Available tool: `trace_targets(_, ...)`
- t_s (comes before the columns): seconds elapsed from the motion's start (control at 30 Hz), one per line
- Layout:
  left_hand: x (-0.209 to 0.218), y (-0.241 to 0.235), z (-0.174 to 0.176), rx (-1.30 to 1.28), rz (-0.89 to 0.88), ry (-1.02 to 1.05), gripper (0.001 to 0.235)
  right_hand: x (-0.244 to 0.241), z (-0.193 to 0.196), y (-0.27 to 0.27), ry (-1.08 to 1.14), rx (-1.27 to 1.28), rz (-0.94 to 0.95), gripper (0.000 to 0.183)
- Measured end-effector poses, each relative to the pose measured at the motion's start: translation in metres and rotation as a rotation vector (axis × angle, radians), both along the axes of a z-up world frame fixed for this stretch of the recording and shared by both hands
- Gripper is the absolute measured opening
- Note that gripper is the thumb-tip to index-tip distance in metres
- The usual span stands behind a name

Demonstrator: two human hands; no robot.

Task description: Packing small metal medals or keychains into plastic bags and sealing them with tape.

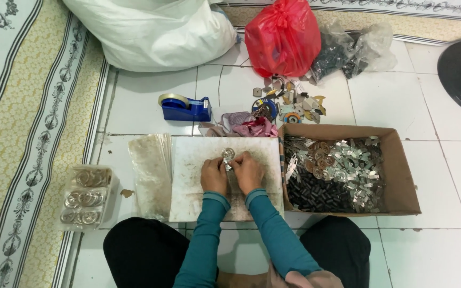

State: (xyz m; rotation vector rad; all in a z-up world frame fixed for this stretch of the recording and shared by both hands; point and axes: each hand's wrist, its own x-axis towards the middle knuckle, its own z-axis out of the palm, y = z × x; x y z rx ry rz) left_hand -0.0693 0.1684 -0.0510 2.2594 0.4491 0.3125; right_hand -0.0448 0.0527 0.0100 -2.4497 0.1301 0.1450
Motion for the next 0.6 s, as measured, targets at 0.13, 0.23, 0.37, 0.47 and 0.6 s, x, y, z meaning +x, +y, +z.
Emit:
trace_targets(0.13,0.001,-0.014,0.018,0.040,0.000,-0.024,0.022,0.000,0.012,-0.013,0.020,0.109,-0.044,0.029)
trace_targets(0.23,0.010,-0.054,0.049,0.071,-0.079,-0.111,0.022,0.011,0.012,-0.050,-0.036,0.295,-0.116,0.024)
trace_targets(0.37,0.029,-0.141,0.053,0.089,-0.344,-0.194,0.025,0.024,0.022,-0.140,-0.164,0.357,-0.241,0.013)
trace_targets(0.47,0.040,-0.203,0.039,0.137,-0.481,-0.103,0.028,0.027,-0.001,-0.223,-0.110,0.331,-0.326,0.019)
trace_targets(0.6,0.055,-0.251,0.016,0.586,-0.561,-0.064,0.023,0.027,-0.080,-0.311,0.065,0.222,-0.360,0.028)
